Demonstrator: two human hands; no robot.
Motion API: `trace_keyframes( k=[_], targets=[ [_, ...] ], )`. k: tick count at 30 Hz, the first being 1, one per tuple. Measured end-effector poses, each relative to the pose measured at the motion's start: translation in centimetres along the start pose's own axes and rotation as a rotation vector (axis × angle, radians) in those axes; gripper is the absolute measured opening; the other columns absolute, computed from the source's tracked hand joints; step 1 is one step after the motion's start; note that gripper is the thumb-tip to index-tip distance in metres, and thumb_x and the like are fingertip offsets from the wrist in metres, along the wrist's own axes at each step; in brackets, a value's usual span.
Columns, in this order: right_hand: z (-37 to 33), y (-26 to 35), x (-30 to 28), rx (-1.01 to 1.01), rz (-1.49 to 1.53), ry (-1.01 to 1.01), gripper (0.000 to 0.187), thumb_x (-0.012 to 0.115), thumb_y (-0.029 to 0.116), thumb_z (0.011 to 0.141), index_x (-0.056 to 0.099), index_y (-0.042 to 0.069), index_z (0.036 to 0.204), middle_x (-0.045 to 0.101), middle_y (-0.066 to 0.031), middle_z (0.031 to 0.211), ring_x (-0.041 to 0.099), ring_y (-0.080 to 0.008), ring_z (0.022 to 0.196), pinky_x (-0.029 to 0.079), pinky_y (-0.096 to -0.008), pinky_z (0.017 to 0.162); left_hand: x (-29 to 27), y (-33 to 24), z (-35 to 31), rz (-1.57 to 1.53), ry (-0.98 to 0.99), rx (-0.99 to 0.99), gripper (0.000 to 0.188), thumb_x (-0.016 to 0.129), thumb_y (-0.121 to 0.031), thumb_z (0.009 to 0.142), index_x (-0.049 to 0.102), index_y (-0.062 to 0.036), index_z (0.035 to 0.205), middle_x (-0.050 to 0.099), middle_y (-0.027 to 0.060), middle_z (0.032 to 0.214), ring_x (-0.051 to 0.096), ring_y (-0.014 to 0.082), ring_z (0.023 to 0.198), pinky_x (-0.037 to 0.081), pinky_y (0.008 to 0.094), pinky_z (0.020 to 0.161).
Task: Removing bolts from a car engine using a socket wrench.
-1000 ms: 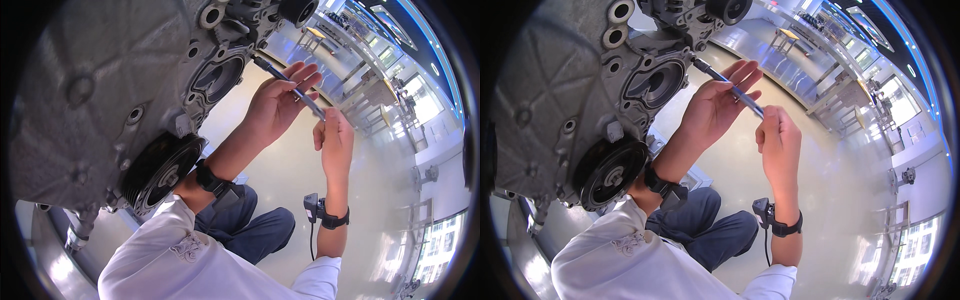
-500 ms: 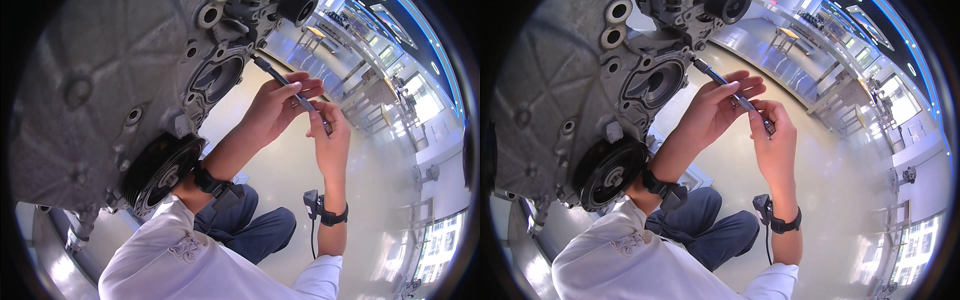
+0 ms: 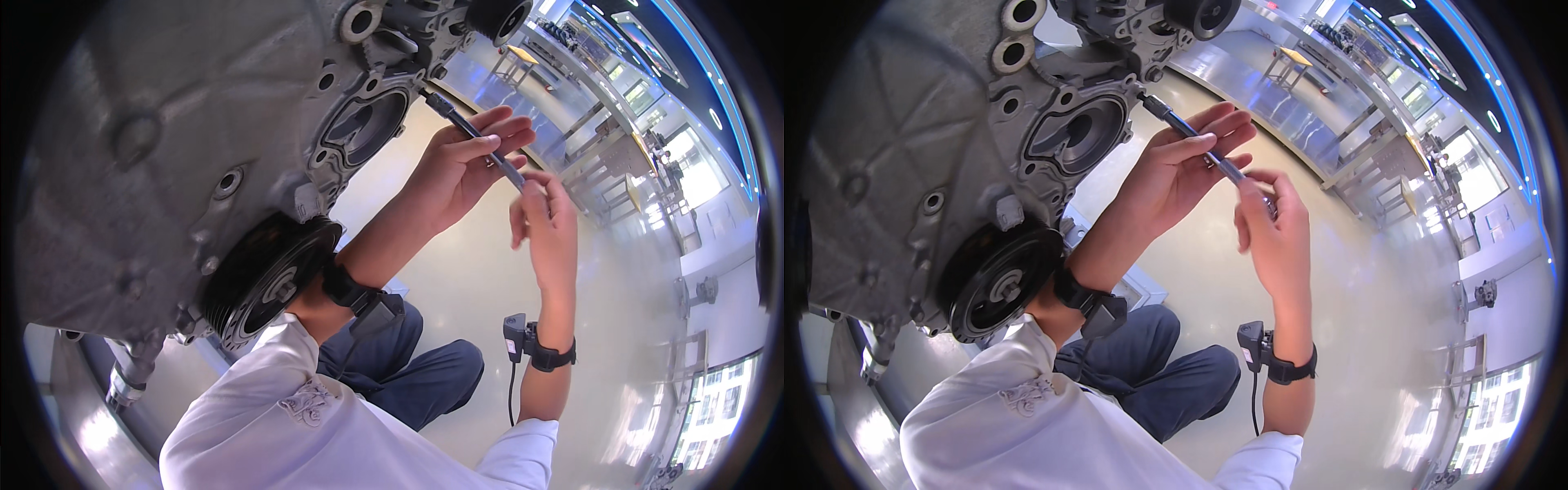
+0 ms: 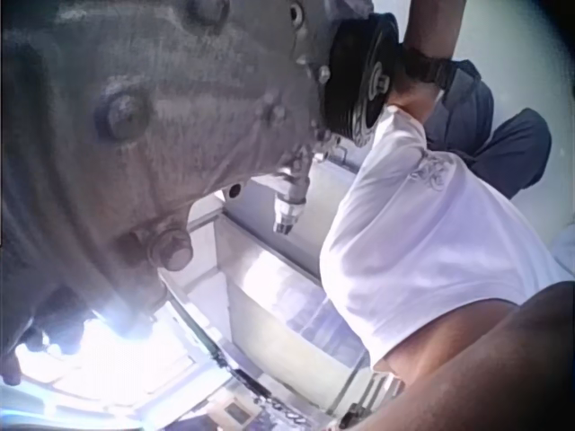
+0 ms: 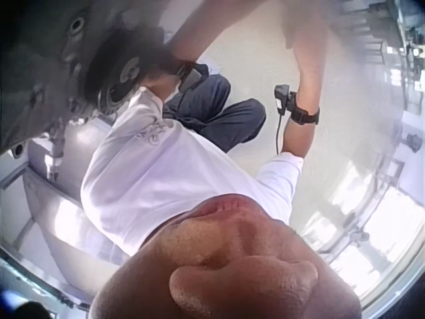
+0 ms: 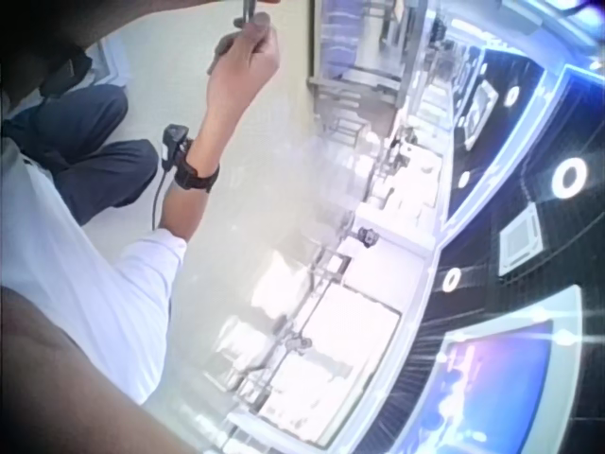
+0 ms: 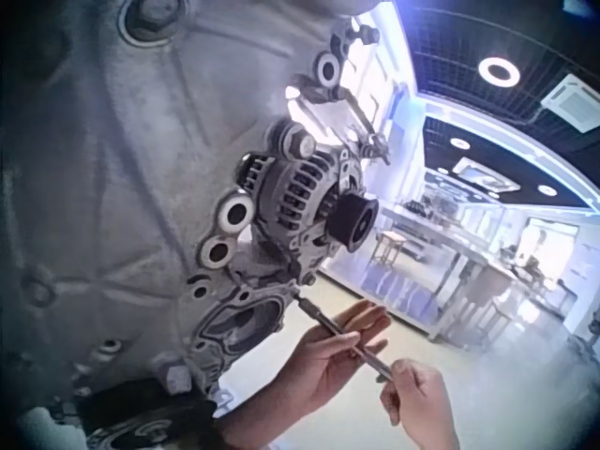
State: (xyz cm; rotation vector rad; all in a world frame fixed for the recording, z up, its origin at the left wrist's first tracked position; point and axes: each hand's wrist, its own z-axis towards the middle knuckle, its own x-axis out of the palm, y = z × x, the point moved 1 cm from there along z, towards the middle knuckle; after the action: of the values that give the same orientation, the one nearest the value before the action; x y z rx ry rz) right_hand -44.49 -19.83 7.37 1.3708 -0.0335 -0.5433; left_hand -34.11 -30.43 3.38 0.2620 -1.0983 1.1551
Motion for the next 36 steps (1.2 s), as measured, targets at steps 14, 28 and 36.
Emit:
trace_keyframes(
  k=[14, 28, 36],
  targets=[
    [0.2, -0.7, 0.7, -0.143, -0.265, -0.075, 0.027, 0.055, 0.024, 0.087, 0.052, -0.002, 0.081, 0.046, 0.0011, 0.057, 0.035, -0.0038, 0.049, 0.028, -0.0206, 0.046, 0.3, 0.1, 0.5, -0.256, 0.011, -0.055, 0.046, 0.041, 0.004, 0.079, 0.039, -0.0043, 0.124, 0.049, 0.0141, 0.122, 0.039, 0.0276, 0.122, 0.036, 0.0421, 0.099],
    [0.4, -1.0, 1.4, -0.223, -0.204, -0.168, 0.033, 0.047, 0.029, 0.089, 0.057, -0.002, 0.079, 0.040, 0.0040, 0.050, 0.032, -0.0032, 0.042, 0.024, -0.0203, 0.040, 0.3, 1.6, -0.1, -0.077, -0.018, -0.014, 0.043, 0.040, 0.005, 0.080, 0.038, -0.0019, 0.123, 0.048, 0.0179, 0.123, 0.041, 0.0277, 0.120, 0.037, 0.0408, 0.098],
    [0.3, -1.3, -0.9, -0.173, -0.392, -0.037, 0.016, 0.061, 0.014, 0.080, 0.055, -0.001, 0.082, 0.053, -0.0071, 0.060, 0.045, -0.0121, 0.052, 0.037, -0.0267, 0.049, -0.2, 1.9, 0.4, -0.168, 0.051, -0.004, 0.043, 0.044, 0.001, 0.079, 0.043, -0.0042, 0.121, 0.047, 0.0132, 0.126, 0.040, 0.0290, 0.121, 0.032, 0.0427, 0.102]
  ],
)
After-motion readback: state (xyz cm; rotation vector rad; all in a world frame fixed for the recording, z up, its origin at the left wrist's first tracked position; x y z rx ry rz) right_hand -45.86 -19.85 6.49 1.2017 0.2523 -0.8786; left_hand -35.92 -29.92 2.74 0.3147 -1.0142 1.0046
